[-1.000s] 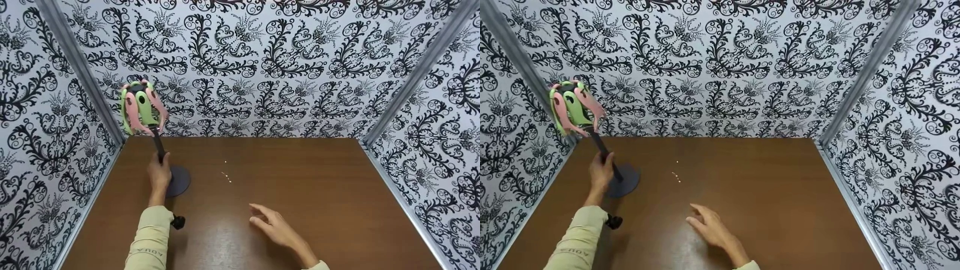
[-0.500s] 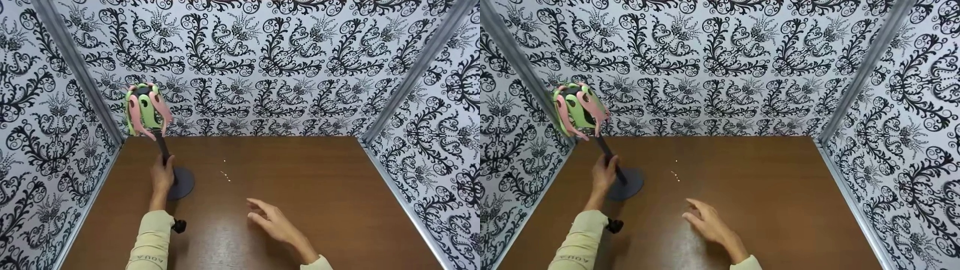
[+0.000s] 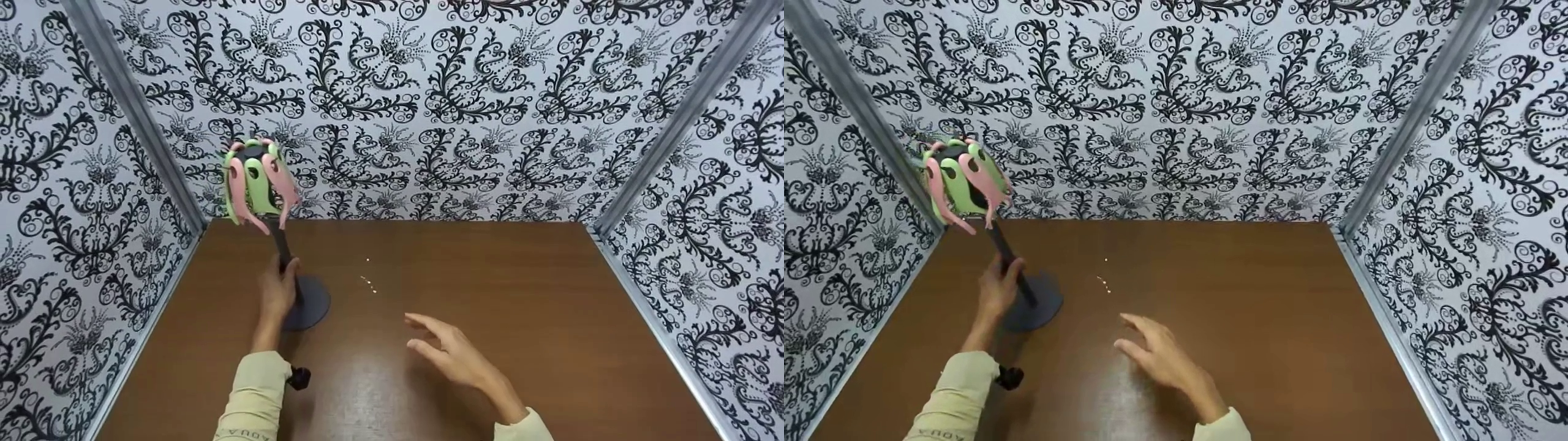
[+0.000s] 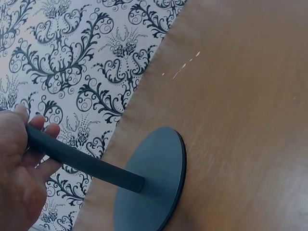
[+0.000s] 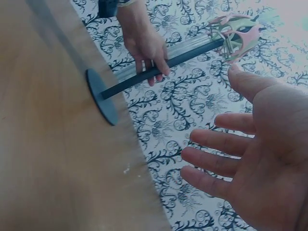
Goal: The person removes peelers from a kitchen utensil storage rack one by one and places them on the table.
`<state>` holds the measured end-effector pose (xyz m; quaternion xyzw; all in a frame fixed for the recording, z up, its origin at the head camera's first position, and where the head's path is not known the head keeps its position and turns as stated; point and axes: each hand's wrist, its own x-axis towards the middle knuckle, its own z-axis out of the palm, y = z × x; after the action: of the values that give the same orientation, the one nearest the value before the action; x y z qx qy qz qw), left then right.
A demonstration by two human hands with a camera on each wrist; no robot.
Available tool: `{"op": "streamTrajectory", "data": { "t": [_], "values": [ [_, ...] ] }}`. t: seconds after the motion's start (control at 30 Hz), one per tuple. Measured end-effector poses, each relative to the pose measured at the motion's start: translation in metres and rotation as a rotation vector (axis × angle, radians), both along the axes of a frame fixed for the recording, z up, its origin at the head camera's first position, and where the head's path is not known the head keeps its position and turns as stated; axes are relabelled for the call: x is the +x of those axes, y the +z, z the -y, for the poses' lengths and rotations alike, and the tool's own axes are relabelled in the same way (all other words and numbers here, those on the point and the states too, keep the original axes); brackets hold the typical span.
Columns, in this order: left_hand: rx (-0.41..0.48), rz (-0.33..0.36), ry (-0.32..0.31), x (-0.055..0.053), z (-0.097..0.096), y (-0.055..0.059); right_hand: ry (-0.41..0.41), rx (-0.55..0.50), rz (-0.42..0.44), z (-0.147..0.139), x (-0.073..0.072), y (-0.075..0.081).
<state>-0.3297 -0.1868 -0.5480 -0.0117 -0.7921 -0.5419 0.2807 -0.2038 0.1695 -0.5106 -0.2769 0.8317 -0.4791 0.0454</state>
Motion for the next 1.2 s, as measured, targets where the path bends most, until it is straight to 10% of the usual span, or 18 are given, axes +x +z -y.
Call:
{"op": "streamTrajectory", "data": {
  "t": [0.6,1.07,1.2],
  "values": [
    [-0.029,-0.031,-0.060,0.023,-0.019,-0.002,-0.018,0.013,-0.170,-0.011,-0.003,0.030],
    [-0.015,-0.276,-0.180,0.020,-0.025,-0.028,0.011,-0.027,-0.168,-0.018,0.001,0.050],
    [-0.059,-0.244,-0.162,0.033,-0.036,-0.012,0.001,-0.023,-0.200,-0.021,0.002,0.060]
  ]
}}
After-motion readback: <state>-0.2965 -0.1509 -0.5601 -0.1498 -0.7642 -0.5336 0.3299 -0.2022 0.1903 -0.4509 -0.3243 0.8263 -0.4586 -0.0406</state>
